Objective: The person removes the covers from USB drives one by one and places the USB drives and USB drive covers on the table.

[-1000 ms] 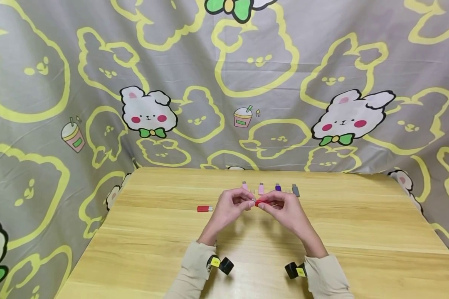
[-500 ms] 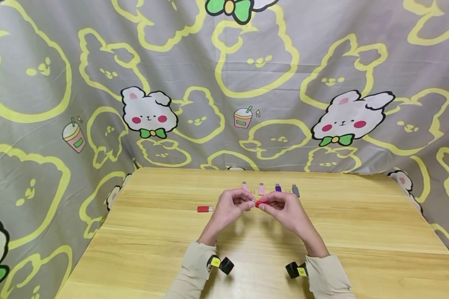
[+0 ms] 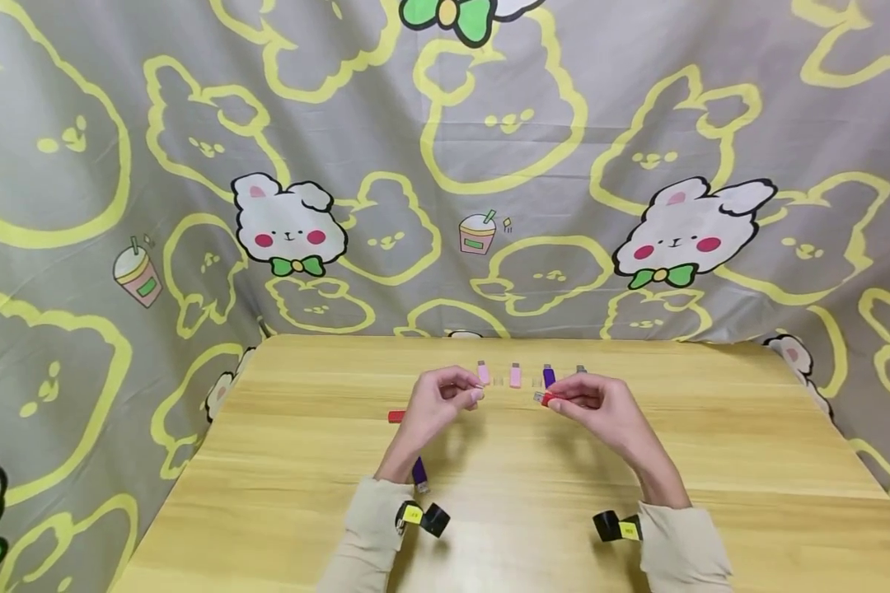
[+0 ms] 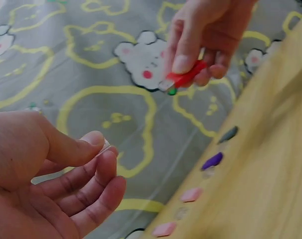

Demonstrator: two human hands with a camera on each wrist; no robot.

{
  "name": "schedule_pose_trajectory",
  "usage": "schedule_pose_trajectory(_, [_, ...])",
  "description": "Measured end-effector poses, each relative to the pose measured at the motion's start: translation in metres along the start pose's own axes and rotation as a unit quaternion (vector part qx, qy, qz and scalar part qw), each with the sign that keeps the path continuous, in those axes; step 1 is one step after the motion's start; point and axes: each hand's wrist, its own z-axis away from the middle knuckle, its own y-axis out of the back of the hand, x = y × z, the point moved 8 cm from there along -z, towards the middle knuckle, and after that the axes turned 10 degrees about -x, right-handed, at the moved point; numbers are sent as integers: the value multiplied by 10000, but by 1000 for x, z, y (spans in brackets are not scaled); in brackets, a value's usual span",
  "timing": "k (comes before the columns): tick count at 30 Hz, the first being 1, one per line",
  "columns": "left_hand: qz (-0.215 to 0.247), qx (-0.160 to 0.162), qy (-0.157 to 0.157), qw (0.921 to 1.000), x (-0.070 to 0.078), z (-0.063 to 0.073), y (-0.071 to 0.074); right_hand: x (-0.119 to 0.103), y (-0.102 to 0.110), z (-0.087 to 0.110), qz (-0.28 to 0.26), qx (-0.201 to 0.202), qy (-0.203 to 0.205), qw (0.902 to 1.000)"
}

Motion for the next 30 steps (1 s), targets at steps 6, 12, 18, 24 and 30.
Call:
schedule_pose_trajectory(6, [-12, 150, 8, 9999, -5, -2, -2, 13, 16, 1, 663, 551, -233, 9960])
schedule_pose_trajectory(12, [-129, 192, 3, 9997, -4, -4, -1, 46, 42, 9, 1066, 1271, -1106, 9799])
schedule_pose_trajectory(18, [-334, -103, 1, 9994, -6, -8, -12, 75, 51, 15, 1590, 1538, -1762, 9592])
schedule_pose_trajectory(24, [-682, -278, -88, 9972, -4, -10, -24, 80, 52, 17, 2048, 1827, -1859, 9435])
schedule_pose_trajectory(30, [-893, -531, 187, 9944, -10, -8, -41, 79, 44, 18, 2257, 1653, -2000, 9390])
